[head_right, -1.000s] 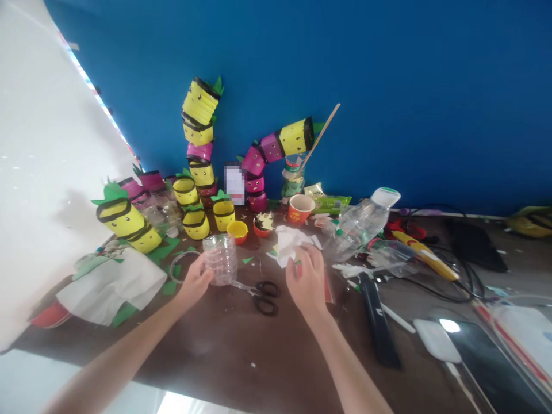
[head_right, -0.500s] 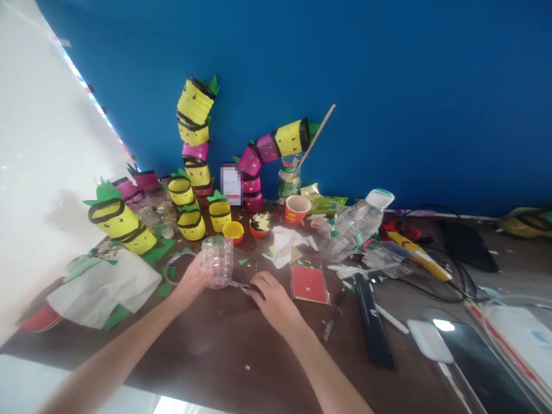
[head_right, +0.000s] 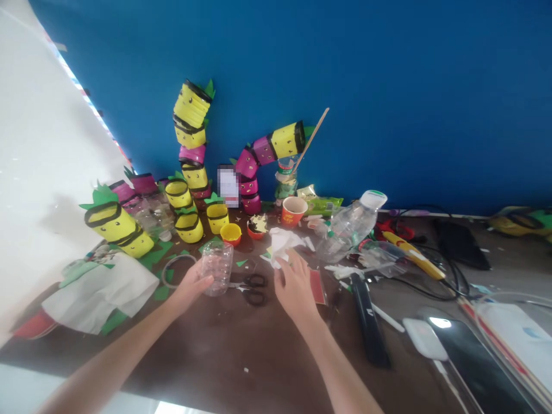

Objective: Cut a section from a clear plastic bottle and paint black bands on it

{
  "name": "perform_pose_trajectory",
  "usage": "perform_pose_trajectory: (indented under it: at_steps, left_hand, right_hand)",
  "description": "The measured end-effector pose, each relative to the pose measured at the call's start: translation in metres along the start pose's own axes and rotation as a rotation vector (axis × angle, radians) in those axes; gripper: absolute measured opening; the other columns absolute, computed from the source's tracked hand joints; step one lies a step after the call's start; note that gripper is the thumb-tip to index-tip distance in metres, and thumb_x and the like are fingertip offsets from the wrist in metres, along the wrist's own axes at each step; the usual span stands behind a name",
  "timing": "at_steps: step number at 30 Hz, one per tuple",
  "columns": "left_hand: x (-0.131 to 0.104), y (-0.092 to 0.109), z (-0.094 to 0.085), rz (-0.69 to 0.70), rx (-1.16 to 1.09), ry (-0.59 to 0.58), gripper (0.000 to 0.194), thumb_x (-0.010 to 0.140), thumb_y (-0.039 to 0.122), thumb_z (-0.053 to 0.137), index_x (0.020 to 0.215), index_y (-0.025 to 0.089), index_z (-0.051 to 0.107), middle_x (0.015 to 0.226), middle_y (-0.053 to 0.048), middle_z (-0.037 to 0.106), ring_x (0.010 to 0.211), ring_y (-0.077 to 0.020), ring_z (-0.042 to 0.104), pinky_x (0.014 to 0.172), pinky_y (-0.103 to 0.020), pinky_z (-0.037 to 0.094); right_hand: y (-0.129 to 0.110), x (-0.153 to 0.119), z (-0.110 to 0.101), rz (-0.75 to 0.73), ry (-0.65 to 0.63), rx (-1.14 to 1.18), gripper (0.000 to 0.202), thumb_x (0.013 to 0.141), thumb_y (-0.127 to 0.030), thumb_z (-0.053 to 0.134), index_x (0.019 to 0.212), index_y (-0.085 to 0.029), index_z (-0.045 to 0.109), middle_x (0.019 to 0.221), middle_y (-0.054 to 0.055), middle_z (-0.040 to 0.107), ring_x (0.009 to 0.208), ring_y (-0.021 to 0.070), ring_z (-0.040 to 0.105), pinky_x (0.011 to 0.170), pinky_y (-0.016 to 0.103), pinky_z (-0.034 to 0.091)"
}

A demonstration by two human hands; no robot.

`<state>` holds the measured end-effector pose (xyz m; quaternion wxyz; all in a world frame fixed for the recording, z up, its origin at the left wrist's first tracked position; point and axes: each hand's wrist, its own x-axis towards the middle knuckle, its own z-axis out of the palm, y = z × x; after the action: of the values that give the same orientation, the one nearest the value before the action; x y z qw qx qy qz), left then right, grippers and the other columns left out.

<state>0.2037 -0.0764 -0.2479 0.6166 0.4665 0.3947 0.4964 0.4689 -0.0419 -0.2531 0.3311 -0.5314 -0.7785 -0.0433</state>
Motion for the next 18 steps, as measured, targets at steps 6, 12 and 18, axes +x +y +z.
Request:
perform_pose_trajectory:
  at_steps: [6,12,18]
  left_hand:
    - [0.002,-0.006,-0.002,-0.033,0.016,-0.035,0.06,0.069,0.042,0.076,0.119,0.018,0.053,0.113,-0.012,0.065,0.1,-0.0265,0.064,0.087,-0.041,0.051]
    - [-0.003,-0.002,-0.001,0.011,0.062,-0.021,0.06,0.069,0.044,0.075,0.118,0.018,0.054,0.111,-0.011,0.066,0.101,-0.0263,0.063,0.088,-0.038,0.049]
    - [-0.004,0.0,0.001,0.02,0.078,-0.093,0.058,0.072,0.044,0.073,0.119,0.017,0.054,0.111,-0.01,0.064,0.099,-0.0245,0.062,0.084,-0.035,0.049]
  right_hand:
    - [-0.002,0.059,-0.01,-0.095,-0.22,-0.164,0.032,0.087,-0.014,0.038,0.106,-0.017,0.064,0.106,0.011,0.066,0.096,0.0238,0.057,0.086,0.038,0.043]
    - [-0.015,0.101,0.005,-0.176,-0.303,-0.327,0.03,0.081,-0.007,0.043,0.098,-0.009,0.068,0.104,0.019,0.064,0.095,0.0304,0.05,0.079,0.042,0.034]
    - [-0.011,0.106,0.013,-0.196,-0.351,-0.407,0.028,0.081,-0.004,0.044,0.089,-0.01,0.07,0.102,0.017,0.064,0.093,0.0271,0.046,0.077,0.039,0.029]
